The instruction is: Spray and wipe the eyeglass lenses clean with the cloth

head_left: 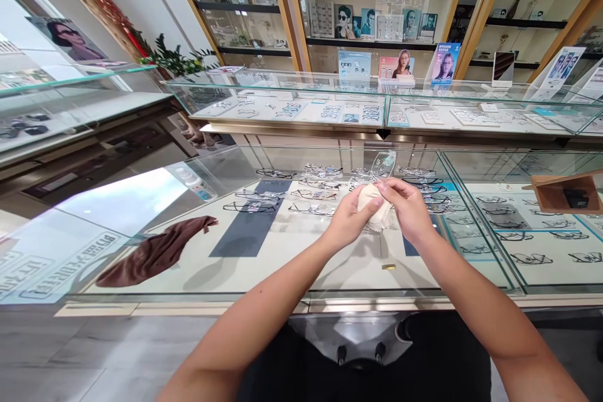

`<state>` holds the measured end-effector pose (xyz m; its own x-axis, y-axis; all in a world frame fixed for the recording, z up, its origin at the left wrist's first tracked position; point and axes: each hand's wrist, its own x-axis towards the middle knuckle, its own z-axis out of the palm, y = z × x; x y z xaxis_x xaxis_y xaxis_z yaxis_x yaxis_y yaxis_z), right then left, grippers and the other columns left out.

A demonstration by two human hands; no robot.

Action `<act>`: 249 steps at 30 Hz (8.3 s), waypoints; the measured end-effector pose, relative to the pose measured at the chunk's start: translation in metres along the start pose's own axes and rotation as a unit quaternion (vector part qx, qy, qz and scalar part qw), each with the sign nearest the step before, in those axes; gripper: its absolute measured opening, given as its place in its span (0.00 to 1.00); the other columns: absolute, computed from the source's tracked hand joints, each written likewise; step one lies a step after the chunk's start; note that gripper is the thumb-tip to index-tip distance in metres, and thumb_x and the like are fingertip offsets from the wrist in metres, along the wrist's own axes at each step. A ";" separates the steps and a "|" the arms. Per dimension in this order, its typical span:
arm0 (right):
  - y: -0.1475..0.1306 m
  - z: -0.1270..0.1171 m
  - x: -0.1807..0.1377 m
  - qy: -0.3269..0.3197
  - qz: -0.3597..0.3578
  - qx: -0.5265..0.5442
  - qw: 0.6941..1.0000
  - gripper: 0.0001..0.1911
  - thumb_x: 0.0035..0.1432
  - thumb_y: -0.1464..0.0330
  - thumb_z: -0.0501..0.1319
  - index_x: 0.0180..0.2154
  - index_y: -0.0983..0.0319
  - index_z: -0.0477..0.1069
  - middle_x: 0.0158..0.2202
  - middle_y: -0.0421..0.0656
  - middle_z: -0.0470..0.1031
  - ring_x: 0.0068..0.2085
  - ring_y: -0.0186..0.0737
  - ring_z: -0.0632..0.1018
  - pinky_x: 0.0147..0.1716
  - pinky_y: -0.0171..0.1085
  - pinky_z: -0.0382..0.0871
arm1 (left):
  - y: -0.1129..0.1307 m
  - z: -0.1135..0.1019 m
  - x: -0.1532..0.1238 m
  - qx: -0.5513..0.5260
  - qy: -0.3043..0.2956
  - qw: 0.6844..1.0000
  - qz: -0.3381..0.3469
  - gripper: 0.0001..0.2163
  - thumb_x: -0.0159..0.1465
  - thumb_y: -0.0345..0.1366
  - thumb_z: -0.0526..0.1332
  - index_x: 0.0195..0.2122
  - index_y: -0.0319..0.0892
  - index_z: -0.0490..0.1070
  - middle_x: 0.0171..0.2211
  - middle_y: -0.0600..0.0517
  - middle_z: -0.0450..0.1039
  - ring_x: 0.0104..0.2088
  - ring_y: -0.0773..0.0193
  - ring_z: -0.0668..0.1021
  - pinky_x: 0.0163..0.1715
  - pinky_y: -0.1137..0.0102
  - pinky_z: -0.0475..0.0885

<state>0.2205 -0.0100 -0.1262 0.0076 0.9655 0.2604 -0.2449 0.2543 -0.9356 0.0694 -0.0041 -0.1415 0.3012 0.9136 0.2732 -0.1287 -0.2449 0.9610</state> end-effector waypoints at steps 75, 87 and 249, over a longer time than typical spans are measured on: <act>-0.015 -0.005 -0.006 -0.149 -0.043 -0.168 0.974 0.25 0.58 0.46 0.68 0.24 0.58 0.69 0.29 0.38 0.65 0.34 0.40 0.67 0.40 0.41 0.62 | 0.019 -0.015 0.008 -0.054 0.014 0.998 -0.020 0.23 0.51 0.54 0.76 0.29 0.40 0.73 0.19 0.59 0.64 0.19 0.73 0.62 0.20 0.74 0.56; -0.010 -0.002 -0.007 -0.098 -0.080 -0.222 0.967 0.32 0.61 0.39 0.61 0.22 0.57 0.62 0.28 0.38 0.62 0.33 0.40 0.66 0.38 0.41 0.60 | 0.025 -0.023 0.004 -0.012 -0.076 0.997 -0.007 0.22 0.60 0.55 0.71 0.42 0.42 0.73 0.28 0.55 0.70 0.26 0.68 0.69 0.28 0.72 0.66; -0.108 0.016 0.059 -0.073 -0.128 -0.148 0.978 0.14 0.54 0.58 0.73 0.29 0.58 0.74 0.33 0.41 0.80 0.38 0.39 0.79 0.45 0.44 0.75 | 0.102 -0.032 0.075 0.139 0.052 0.956 0.252 0.09 0.60 0.43 0.73 0.37 0.43 0.83 0.36 0.49 0.85 0.37 0.63 0.83 0.39 0.68 0.79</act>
<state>0.2322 0.0185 -0.0064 -0.1126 0.8552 0.5060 0.0391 0.5126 -0.8577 0.0481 0.0495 -0.0243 0.1689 0.6804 0.7132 0.0273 -0.7265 0.6866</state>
